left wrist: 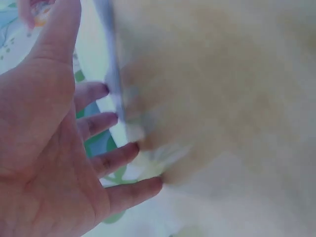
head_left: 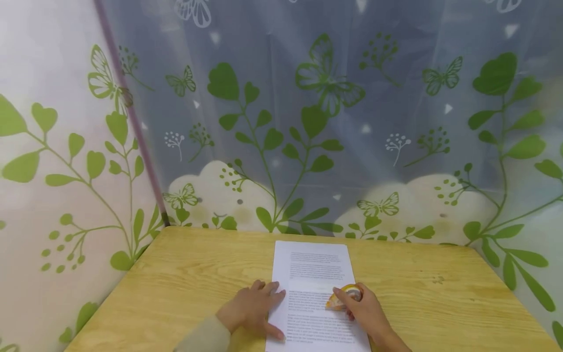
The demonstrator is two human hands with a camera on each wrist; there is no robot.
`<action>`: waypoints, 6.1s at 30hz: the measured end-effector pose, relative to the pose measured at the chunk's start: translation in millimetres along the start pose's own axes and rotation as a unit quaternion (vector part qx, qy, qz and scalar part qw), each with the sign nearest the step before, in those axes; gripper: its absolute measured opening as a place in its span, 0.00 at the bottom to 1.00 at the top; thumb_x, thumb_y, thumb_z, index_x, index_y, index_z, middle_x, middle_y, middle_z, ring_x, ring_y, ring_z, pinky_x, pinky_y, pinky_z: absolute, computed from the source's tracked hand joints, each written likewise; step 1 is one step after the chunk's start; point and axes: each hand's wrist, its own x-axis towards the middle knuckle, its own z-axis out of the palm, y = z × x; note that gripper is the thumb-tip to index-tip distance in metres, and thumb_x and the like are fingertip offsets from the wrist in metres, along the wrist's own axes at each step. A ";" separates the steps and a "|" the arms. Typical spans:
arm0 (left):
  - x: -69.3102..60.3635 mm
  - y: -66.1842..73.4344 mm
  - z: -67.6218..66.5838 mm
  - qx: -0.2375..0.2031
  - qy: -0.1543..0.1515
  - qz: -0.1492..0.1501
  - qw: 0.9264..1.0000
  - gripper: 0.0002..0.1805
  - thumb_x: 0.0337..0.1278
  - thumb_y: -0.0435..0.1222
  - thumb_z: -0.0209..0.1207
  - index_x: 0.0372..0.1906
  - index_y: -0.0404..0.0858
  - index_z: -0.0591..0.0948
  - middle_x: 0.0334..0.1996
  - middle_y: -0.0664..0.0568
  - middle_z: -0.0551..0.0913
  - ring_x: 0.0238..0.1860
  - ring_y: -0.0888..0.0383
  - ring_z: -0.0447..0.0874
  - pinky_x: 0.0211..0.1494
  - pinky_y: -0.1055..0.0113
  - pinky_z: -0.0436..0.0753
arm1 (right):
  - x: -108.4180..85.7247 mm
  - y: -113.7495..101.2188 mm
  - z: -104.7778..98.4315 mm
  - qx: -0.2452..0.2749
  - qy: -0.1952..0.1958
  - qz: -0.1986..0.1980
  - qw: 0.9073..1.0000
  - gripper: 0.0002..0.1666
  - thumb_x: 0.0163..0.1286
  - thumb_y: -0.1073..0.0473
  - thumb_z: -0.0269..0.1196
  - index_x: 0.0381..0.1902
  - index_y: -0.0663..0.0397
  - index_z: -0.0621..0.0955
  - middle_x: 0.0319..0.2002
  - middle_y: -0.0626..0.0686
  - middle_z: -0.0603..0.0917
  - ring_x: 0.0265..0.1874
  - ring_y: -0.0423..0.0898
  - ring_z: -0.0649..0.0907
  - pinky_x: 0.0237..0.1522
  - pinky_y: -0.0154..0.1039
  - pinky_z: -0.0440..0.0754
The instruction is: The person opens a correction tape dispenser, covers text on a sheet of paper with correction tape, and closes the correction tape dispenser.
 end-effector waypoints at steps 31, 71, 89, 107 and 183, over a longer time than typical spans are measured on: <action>69.4 -46.3 -10.0 -0.011 0.003 -0.042 0.999 0.43 0.52 0.65 0.54 0.70 0.46 0.67 0.69 0.45 0.63 0.66 0.39 0.62 0.62 0.45 0.67 | 4.5 3.9 -6.3 0.026 -0.003 -0.009 1.000 0.28 0.60 0.43 0.67 0.42 0.61 0.75 0.22 0.51 0.78 0.19 0.45 0.77 0.23 0.35 0.76; 69.9 -44.6 -5.9 0.017 -0.003 -0.053 0.998 0.44 0.51 0.68 0.53 0.70 0.49 0.68 0.69 0.47 0.64 0.66 0.39 0.63 0.59 0.46 0.71 | 22.8 -33.8 95.4 0.041 0.049 -0.019 0.998 0.39 0.57 0.43 0.70 0.51 0.66 0.68 0.23 0.54 0.82 0.14 0.43 0.81 0.19 0.37 0.81; 69.8 -45.5 -4.9 0.016 0.001 -0.052 0.999 0.44 0.50 0.67 0.54 0.70 0.48 0.68 0.69 0.46 0.65 0.66 0.39 0.63 0.60 0.46 0.71 | 22.8 -30.6 100.5 0.008 0.056 -0.034 0.998 0.41 0.57 0.40 0.69 0.53 0.66 0.67 0.21 0.52 0.81 0.11 0.42 0.79 0.19 0.34 0.78; 71.2 -48.6 -2.4 0.019 -0.021 -0.056 0.998 0.48 0.46 0.69 0.55 0.71 0.49 0.66 0.70 0.46 0.63 0.66 0.39 0.62 0.61 0.46 0.69 | 18.6 -38.4 100.5 -0.072 0.047 -0.114 0.990 0.31 0.58 0.46 0.70 0.41 0.62 0.68 0.25 0.52 0.80 0.15 0.42 0.78 0.19 0.36 0.77; 66.7 -41.2 -1.6 -0.018 -0.026 -0.080 0.996 0.56 0.36 0.75 0.55 0.73 0.50 0.62 0.73 0.49 0.56 0.70 0.39 0.53 0.63 0.39 0.62 | 21.0 -24.7 60.6 -0.113 0.070 -0.094 0.987 0.26 0.57 0.46 0.71 0.37 0.57 0.70 0.28 0.49 0.82 0.23 0.42 0.76 0.28 0.37 0.74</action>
